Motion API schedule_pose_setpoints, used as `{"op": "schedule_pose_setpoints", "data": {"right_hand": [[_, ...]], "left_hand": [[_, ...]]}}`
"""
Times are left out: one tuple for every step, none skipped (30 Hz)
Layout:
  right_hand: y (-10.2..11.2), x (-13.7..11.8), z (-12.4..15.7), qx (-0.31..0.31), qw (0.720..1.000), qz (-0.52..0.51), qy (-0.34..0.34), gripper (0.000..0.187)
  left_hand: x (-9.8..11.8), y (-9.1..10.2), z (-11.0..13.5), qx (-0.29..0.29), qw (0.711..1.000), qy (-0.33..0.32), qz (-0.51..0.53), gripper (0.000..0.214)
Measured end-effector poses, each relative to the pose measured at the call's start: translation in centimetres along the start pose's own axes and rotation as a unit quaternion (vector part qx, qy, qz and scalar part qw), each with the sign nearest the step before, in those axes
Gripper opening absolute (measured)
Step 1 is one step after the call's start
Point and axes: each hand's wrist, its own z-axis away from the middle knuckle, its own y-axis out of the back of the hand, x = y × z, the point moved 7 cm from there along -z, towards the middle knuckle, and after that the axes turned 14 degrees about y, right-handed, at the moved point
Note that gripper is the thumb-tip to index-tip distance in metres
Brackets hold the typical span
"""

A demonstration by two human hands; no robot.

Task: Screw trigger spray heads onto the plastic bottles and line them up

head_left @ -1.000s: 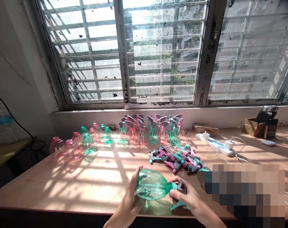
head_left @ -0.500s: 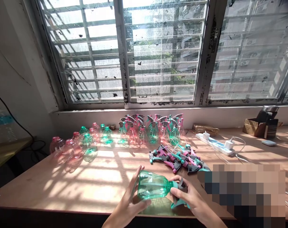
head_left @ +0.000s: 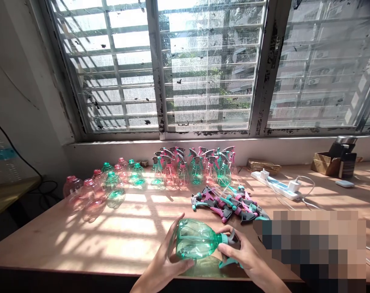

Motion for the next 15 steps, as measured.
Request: {"op": "schedule_pose_setpoints", "data": {"right_hand": [[0.1, 0.1, 0.0, 0.001, 1.000, 0.001, -0.003, 0.045], [0.2, 0.1, -0.1, 0.003, 1.000, 0.000, -0.006, 0.045], [0.3, 0.2, -0.1, 0.004, 1.000, -0.001, -0.008, 0.045], [0.3, 0.2, -0.1, 0.002, 1.000, -0.001, -0.008, 0.044], [0.3, 0.2, -0.1, -0.003, 1.000, -0.002, -0.007, 0.043], [0.3, 0.3, -0.2, -0.008, 1.000, -0.002, -0.006, 0.043], [0.2, 0.3, -0.1, -0.012, 1.000, -0.003, -0.007, 0.043], [0.2, 0.4, -0.1, -0.014, 1.000, -0.005, -0.008, 0.044], [0.2, 0.5, -0.1, -0.013, 1.000, -0.008, -0.009, 0.045], [0.1, 0.5, -0.1, -0.011, 1.000, -0.011, -0.009, 0.046], [0.1, 0.5, -0.1, -0.011, 1.000, -0.014, -0.008, 0.046], [0.1, 0.5, -0.1, -0.011, 1.000, -0.014, -0.005, 0.046], [0.0, 0.4, -0.1, -0.013, 1.000, -0.013, -0.002, 0.045], [0.0, 0.3, -0.1, -0.016, 1.000, -0.010, 0.001, 0.044], [0.0, 0.2, -0.1, -0.018, 1.000, -0.006, 0.002, 0.043]], "left_hand": [[-0.1, 0.1, 0.0, 0.001, 1.000, 0.003, -0.004, 0.101], [-0.3, 0.2, 0.0, 0.004, 1.000, 0.008, -0.009, 0.099], [-0.6, 0.3, -0.1, 0.009, 1.000, 0.013, -0.015, 0.097], [-0.8, 0.4, -0.1, 0.016, 0.999, 0.016, -0.023, 0.095], [-0.9, 0.5, -0.1, 0.023, 0.999, 0.016, -0.030, 0.093], [-1.0, 0.6, -0.1, 0.028, 0.999, 0.015, -0.035, 0.094], [-1.0, 0.7, -0.1, 0.031, 0.999, 0.012, -0.035, 0.096], [-1.1, 0.7, -0.1, 0.033, 0.999, 0.012, -0.032, 0.099], [-1.1, 0.8, -0.1, 0.033, 0.999, 0.014, -0.025, 0.102], [-1.1, 0.8, -0.1, 0.032, 0.999, 0.019, -0.017, 0.105], [-1.2, 0.8, -0.1, 0.029, 0.999, 0.025, -0.009, 0.107], [-1.2, 0.8, -0.1, 0.025, 0.999, 0.030, -0.003, 0.109], [-1.2, 0.7, -0.1, 0.020, 0.999, 0.034, 0.001, 0.109], [-1.1, 0.6, -0.2, 0.014, 0.999, 0.035, 0.001, 0.110], [-1.1, 0.5, -0.2, 0.007, 0.999, 0.032, -0.002, 0.110]]}}
